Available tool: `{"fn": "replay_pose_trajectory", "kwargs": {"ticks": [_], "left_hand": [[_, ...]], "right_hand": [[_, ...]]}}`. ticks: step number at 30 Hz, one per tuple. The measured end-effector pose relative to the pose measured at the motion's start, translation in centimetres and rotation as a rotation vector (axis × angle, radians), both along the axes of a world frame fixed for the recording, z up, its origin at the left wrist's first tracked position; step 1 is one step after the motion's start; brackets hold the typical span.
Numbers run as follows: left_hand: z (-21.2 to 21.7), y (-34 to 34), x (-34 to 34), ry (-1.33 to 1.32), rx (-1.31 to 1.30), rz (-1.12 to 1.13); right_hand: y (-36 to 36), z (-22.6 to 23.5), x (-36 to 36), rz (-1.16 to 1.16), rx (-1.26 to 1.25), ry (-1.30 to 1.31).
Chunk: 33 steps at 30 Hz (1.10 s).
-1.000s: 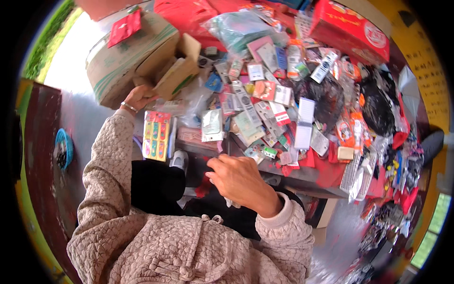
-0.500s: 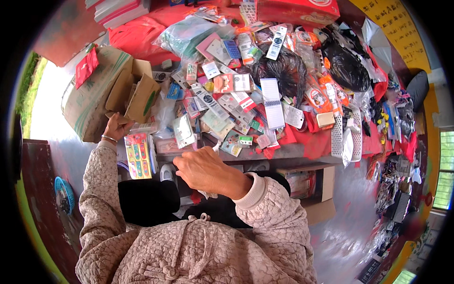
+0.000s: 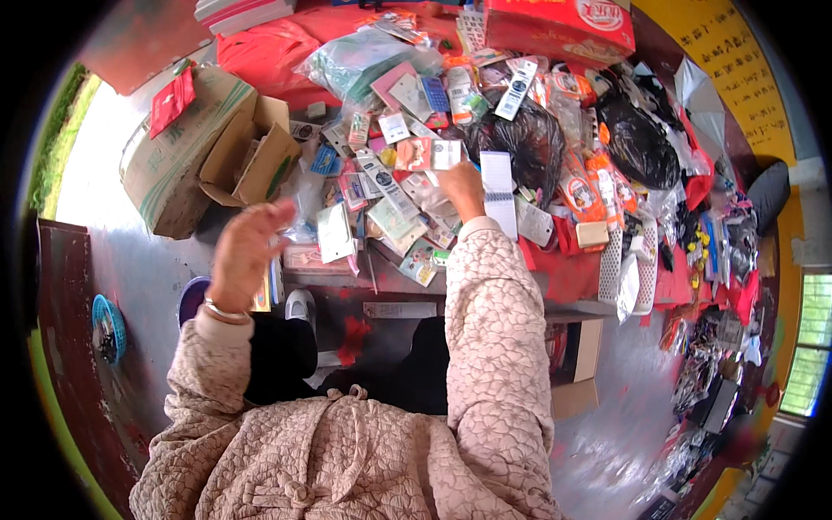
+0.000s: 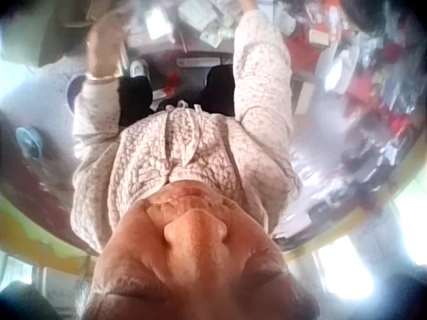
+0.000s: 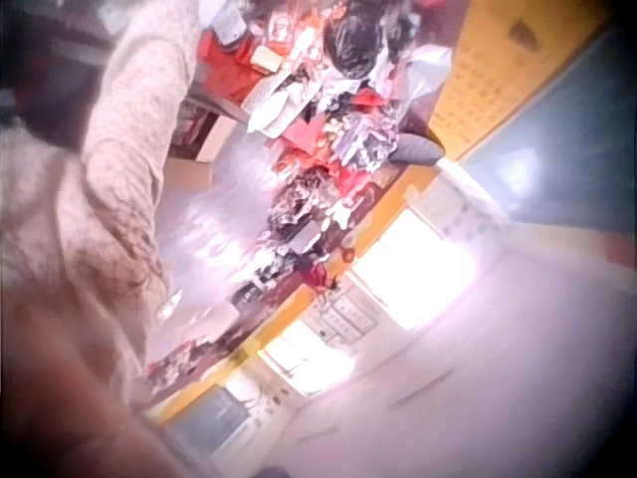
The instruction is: The person wipes various packaged items, including nail stickers and small household goods, with a white cloth and places some of them into a small cardboard box.
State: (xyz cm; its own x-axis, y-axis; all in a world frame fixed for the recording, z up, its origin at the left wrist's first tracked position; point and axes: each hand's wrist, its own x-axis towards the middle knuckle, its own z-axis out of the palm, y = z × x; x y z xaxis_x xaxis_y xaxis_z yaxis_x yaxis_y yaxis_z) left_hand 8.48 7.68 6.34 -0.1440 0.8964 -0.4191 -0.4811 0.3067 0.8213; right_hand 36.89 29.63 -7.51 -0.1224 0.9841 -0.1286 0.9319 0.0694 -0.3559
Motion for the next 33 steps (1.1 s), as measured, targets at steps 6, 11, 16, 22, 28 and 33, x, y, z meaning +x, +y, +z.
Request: {"fn": "replay_pose_trajectory", "kwargs": {"ticks": [6,11,16,22,28,33], "left_hand": [[-4.9,0.6,1.9,-0.092,-0.291,-0.006],[-4.8,1.3,3.0,-0.118,-0.264,-0.064],[-5.1,1.3,3.0,-0.111,-0.237,-0.096],[-6.0,1.9,3.5,-0.197,-0.178,-0.076],[-3.9,1.7,3.1,-0.183,-0.102,0.076],[-3.4,1.7,2.8,-0.461,0.105,-0.008]], "right_hand": [[0.2,-1.0,-4.9,-0.277,-0.154,0.017],[0.1,-2.0,-8.0,-0.343,-0.103,-0.013],[0.8,-4.0,-7.8,-0.419,-0.113,0.024],[3.5,-4.3,-1.7,0.051,-0.267,0.504],[-1.9,7.9,-3.4,0.313,-0.565,0.806],[-7.9,14.9,-5.7,0.467,-0.535,0.862]]}}
